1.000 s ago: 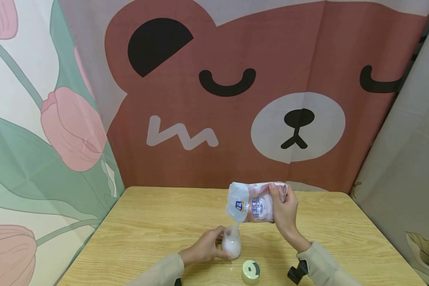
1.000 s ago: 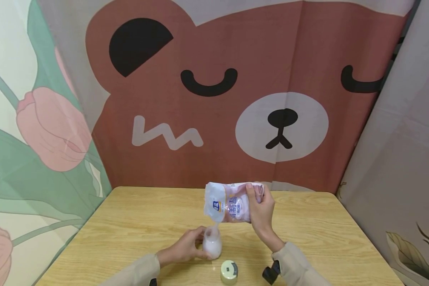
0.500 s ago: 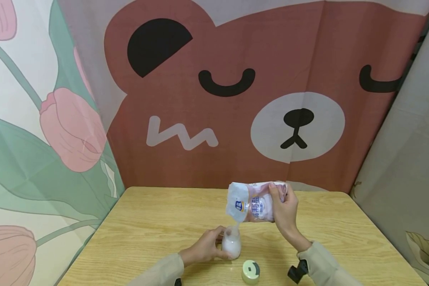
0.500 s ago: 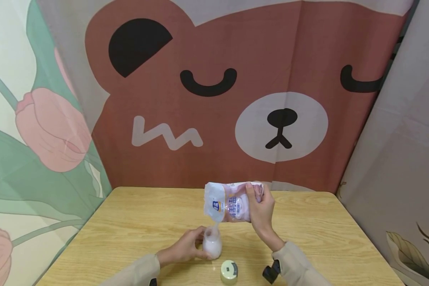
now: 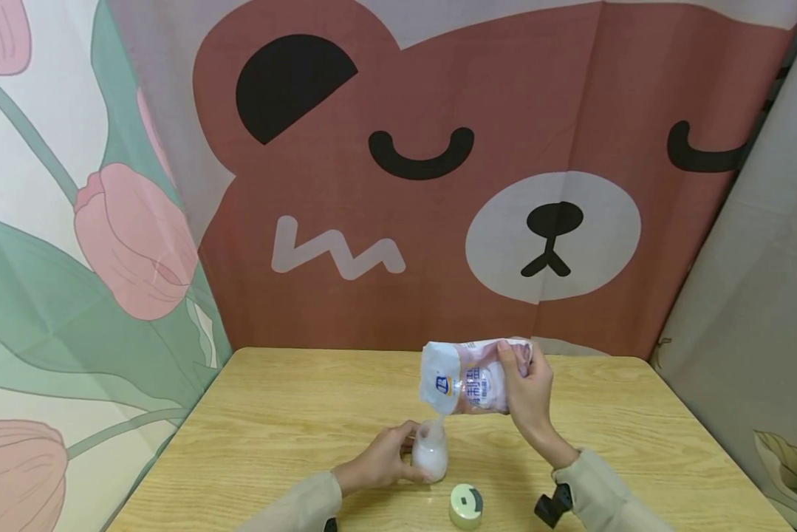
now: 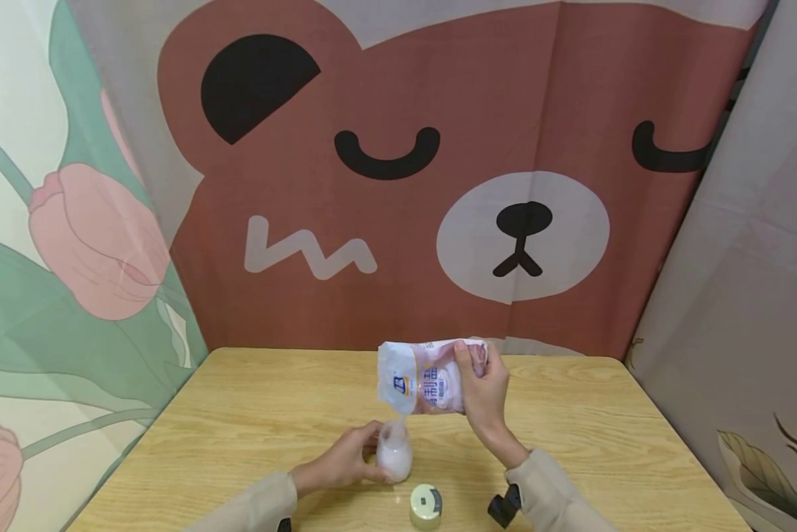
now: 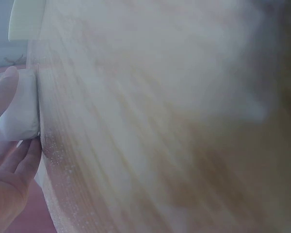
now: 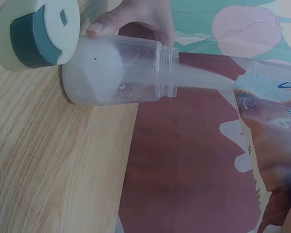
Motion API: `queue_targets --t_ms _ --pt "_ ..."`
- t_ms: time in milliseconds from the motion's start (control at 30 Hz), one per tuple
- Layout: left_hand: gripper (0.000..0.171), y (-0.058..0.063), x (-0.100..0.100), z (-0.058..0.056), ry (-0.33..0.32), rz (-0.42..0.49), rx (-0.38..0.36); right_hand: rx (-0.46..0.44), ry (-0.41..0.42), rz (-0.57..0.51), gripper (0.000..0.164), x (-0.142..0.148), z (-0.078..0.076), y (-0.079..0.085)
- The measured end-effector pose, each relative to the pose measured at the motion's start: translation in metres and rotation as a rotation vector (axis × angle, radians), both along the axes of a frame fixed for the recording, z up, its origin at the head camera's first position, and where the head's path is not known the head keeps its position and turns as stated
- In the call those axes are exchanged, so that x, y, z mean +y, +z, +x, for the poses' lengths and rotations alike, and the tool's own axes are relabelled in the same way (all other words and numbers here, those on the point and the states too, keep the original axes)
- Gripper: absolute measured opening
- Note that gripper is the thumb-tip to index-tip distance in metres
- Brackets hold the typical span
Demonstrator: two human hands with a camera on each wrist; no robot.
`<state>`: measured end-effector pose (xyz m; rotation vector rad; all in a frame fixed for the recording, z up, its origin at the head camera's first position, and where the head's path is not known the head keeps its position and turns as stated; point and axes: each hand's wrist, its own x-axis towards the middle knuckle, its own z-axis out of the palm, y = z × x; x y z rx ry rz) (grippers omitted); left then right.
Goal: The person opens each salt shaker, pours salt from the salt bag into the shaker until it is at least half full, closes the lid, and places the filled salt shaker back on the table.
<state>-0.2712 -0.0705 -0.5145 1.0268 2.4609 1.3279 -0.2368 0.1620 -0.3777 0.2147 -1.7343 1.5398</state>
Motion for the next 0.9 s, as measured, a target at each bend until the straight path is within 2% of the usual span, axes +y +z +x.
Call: queue_targets --t_ms 400,900 --pt "0.060 -0.0022 -0.0015 -0.0010 -0.018 0.011 0.017 0.005 0.020 -0.008 0.011 0.0010 -0.0010 -0.0016" --pt "0.062 -0.0001 -0.0002 -0.0001 -0.001 0.011 -0.013 0.005 0.022 -0.005 0.013 0.0015 -0.0010 0.0017"
